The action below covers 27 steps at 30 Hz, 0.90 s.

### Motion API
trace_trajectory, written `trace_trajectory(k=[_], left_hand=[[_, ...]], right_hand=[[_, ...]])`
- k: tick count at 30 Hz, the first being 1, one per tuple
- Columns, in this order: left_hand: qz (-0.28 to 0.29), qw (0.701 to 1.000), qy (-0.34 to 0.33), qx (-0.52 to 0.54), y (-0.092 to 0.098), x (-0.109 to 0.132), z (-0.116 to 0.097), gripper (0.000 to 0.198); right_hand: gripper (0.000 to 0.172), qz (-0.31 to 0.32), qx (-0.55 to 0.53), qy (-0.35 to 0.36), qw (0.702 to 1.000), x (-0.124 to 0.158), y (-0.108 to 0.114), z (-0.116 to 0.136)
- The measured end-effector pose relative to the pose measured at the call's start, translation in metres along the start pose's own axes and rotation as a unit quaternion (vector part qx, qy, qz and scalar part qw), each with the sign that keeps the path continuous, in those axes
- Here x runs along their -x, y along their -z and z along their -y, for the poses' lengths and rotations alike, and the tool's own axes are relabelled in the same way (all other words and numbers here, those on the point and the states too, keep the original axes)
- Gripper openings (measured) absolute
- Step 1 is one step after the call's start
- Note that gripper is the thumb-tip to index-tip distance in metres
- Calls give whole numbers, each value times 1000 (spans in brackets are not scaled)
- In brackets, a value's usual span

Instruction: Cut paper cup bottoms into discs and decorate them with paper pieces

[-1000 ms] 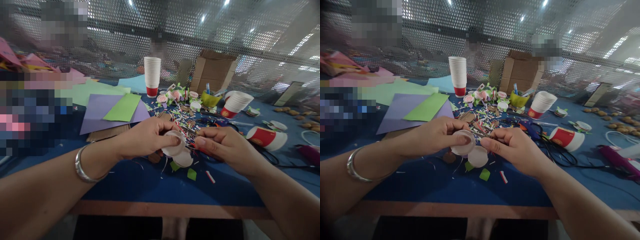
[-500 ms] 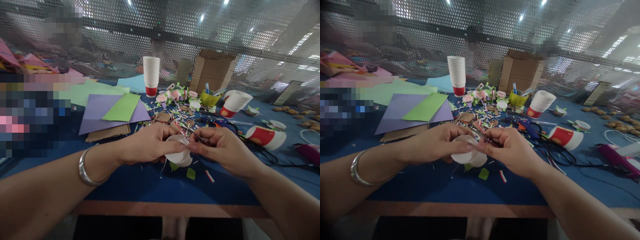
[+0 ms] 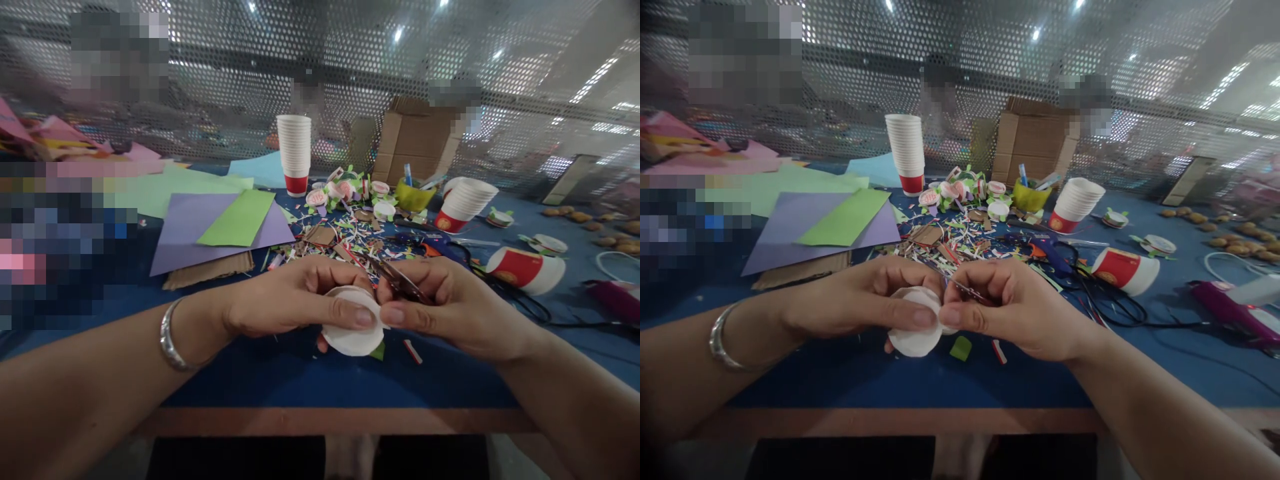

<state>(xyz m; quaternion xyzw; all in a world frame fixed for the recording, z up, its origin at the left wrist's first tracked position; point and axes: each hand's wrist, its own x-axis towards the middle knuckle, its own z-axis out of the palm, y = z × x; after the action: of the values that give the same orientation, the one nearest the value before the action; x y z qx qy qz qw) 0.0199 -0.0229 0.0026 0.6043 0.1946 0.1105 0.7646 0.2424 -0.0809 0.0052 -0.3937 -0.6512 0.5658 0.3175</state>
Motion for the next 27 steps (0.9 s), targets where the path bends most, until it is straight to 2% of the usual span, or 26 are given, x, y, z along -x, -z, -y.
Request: trace_trajectory(k=[6,10,15,20,23,27], left_hand=[[-23,999,-25,-35,-2,-3,-2,10],[-74,987,-94,-103,-2,-3,-4,7],[-159,966,-133,-156,0,0,-3,10],[-217,949,-203,-108,5,-3,0,7],[-223,946,-207,-117,6,-5,1,7],[-213,932,-244,-161,9,-5,4,9]], right_hand=[[32,-17,18,17,1000,-1,-1,-1],[37,-68,81,58,993,-3,-2,0],[49,-151,226,128,954,-1,-2,-1],[38,-195,321,150,914,5,-3,-1],[36,-215,355,157,896,6,-3,-1],[38,-199,405,169,876,7,-3,-1]])
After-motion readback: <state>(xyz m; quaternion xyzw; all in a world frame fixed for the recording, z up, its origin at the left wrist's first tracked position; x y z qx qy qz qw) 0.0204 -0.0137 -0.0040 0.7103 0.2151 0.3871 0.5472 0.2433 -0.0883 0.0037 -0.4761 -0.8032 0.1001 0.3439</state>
